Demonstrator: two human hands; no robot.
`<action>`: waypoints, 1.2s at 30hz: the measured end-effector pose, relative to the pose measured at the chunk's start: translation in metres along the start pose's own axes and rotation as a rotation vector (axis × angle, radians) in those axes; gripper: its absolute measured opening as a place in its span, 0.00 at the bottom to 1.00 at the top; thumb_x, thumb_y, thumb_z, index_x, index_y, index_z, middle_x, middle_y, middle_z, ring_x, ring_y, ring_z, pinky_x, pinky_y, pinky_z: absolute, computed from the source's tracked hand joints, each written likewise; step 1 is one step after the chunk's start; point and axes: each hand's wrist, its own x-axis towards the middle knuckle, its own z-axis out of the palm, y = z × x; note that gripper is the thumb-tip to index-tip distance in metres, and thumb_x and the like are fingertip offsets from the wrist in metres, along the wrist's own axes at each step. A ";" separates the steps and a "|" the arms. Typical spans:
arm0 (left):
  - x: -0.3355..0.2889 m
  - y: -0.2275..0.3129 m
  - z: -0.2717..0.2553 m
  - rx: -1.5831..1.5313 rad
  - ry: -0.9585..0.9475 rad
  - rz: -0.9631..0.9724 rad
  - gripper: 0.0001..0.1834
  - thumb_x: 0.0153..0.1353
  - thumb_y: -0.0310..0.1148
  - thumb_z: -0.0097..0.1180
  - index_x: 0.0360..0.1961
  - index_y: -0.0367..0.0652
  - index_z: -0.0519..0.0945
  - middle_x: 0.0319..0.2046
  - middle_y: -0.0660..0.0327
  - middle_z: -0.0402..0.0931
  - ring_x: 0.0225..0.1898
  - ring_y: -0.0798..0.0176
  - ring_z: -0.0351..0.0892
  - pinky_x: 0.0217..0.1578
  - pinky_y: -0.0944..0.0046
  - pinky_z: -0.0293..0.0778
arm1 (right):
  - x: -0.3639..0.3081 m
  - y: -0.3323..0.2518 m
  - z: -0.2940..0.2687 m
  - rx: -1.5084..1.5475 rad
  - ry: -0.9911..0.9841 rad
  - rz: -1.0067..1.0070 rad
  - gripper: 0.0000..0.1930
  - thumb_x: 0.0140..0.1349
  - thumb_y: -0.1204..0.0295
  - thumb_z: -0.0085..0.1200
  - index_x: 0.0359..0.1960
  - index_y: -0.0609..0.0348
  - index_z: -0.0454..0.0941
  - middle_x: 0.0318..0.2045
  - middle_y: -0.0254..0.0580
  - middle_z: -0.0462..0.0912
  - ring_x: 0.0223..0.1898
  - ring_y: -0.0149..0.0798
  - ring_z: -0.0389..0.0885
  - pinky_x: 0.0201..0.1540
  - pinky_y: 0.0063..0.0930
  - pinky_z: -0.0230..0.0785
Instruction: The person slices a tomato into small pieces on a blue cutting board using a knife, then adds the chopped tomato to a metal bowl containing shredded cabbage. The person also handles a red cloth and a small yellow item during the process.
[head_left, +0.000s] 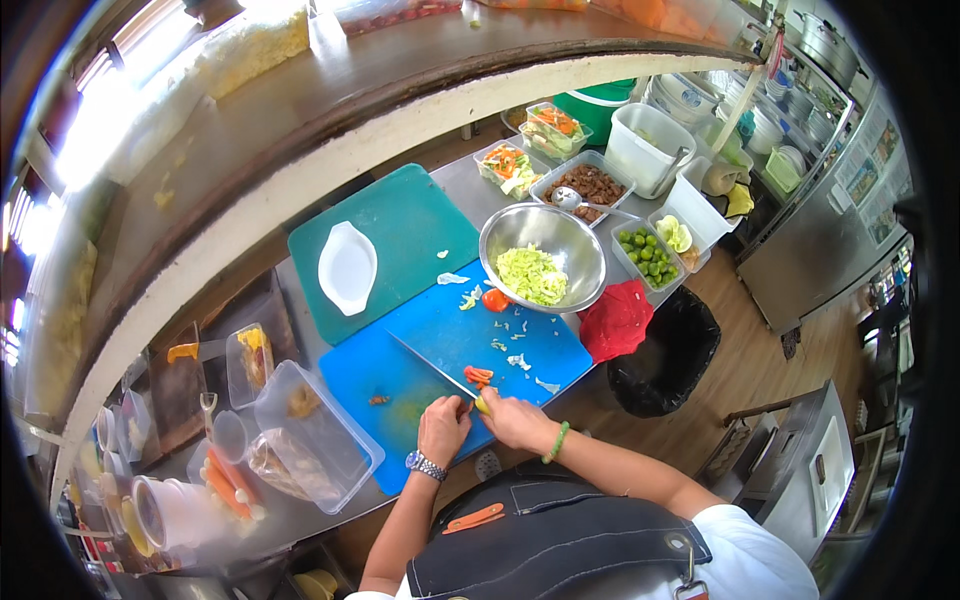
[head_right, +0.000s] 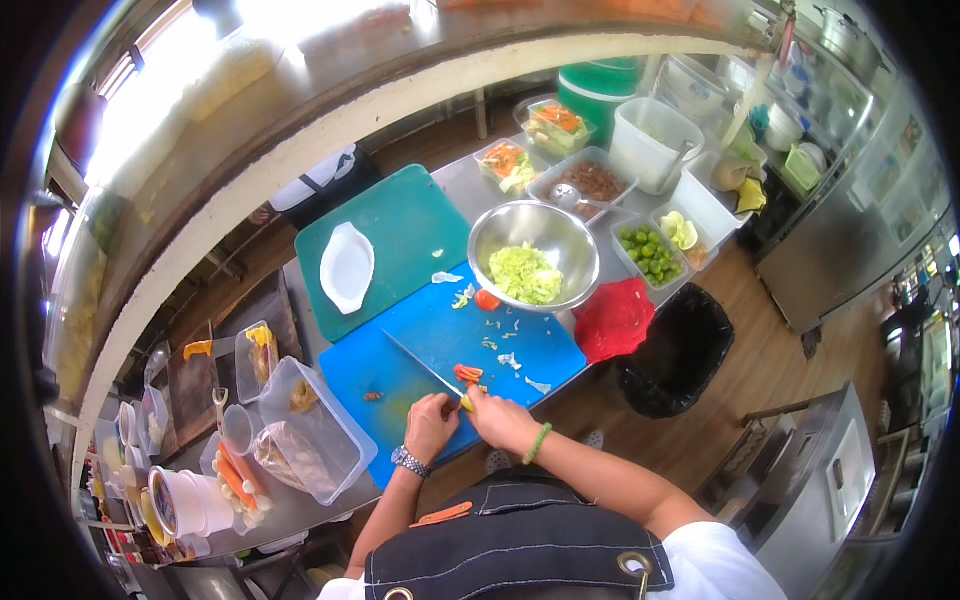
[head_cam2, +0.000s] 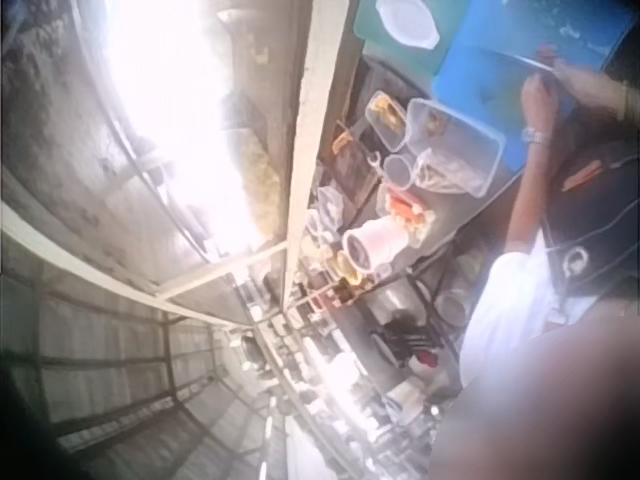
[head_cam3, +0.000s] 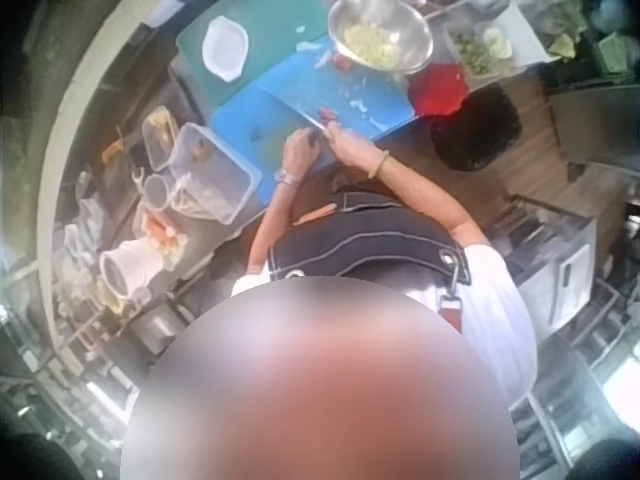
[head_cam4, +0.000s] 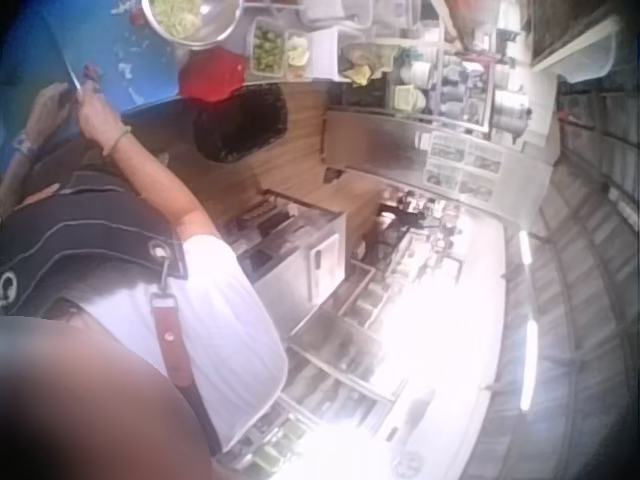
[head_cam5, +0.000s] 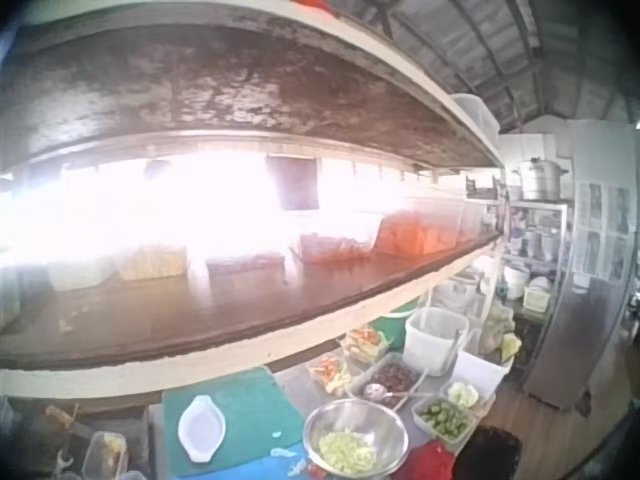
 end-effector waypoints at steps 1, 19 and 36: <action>0.000 0.000 -0.001 0.017 -0.025 -0.026 0.05 0.49 0.25 0.62 0.28 0.37 0.81 0.29 0.51 0.80 0.31 0.50 0.81 0.35 0.54 0.77 | 0.003 0.000 0.000 -0.035 -0.079 0.043 0.15 0.71 0.63 0.44 0.51 0.59 0.62 0.36 0.65 0.83 0.38 0.67 0.83 0.39 0.59 0.75; -0.008 -0.002 -0.007 -0.005 -0.029 0.098 0.12 0.50 0.35 0.68 0.28 0.40 0.79 0.29 0.55 0.77 0.35 0.50 0.78 0.37 0.53 0.73 | 0.014 0.019 -0.004 0.087 -0.009 -0.062 0.18 0.68 0.60 0.52 0.49 0.60 0.65 0.33 0.65 0.83 0.37 0.67 0.81 0.39 0.58 0.74; 0.078 0.014 -0.032 0.422 -0.152 0.525 0.10 0.50 0.37 0.66 0.33 0.48 0.80 0.36 0.61 0.78 0.45 0.53 0.74 0.49 0.53 0.69 | -0.031 0.047 0.008 0.038 -0.208 -0.088 0.18 0.67 0.54 0.51 0.46 0.54 0.71 0.33 0.60 0.83 0.36 0.60 0.84 0.39 0.52 0.74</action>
